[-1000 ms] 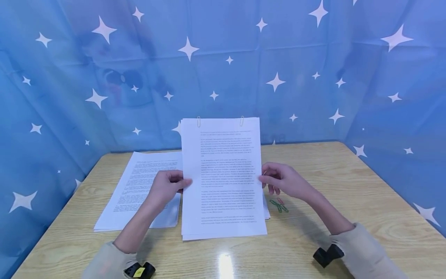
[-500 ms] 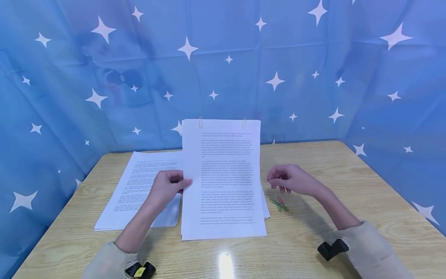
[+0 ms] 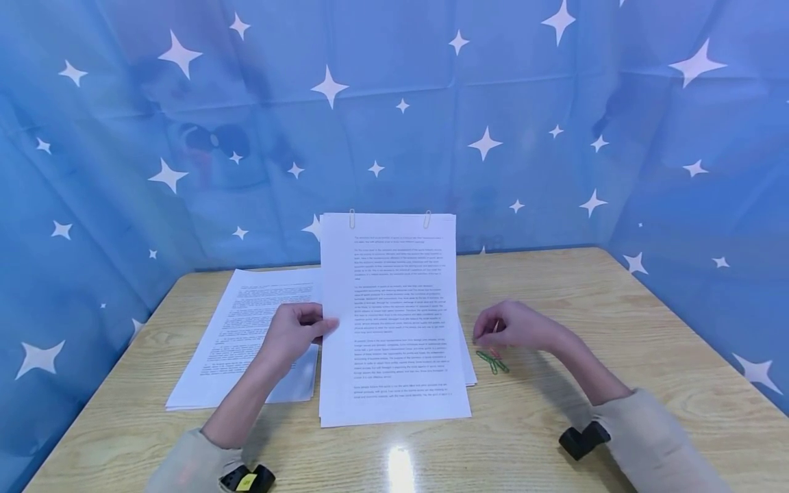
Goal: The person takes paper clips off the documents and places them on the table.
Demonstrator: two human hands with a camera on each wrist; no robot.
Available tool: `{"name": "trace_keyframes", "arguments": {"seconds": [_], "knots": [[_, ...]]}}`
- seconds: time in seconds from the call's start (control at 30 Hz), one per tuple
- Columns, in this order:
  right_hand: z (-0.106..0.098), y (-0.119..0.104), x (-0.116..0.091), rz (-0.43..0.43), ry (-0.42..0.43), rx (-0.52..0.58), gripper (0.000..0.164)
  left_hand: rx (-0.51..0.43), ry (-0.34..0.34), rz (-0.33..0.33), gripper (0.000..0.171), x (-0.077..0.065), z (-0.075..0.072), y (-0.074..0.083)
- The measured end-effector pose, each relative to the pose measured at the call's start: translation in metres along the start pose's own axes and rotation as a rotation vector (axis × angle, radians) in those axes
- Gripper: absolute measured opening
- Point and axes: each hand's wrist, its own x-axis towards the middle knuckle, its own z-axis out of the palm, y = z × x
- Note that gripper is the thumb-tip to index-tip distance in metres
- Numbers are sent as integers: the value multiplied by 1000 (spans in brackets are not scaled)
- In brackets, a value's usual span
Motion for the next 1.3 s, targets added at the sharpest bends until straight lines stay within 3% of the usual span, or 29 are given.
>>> {"name": "trace_keyframes", "arguments": {"seconds": [0.2,0.37,0.57,0.87,1.1,1.3], "knots": [[1,-1,0,-13,-21,-25,7,-5,-4,-5,9,0,0,0],[0,-4,-1,-11,14,-35,10,0,-10,-24,8,-1,1,1],[-4,-9,0,-46,207,-35,26,2,-37,-17,7,-2,2,0],[-12,-22,-1,-123,471,145,51,76,-108,16,4,-2,6,-2],[-9,-32,-1,-212,634,197,46,119,-200,78,16,-5,6,-3],[-7,-37,-3,-195,674,237,29,149,-260,112,7,-5,6,-3]]}}
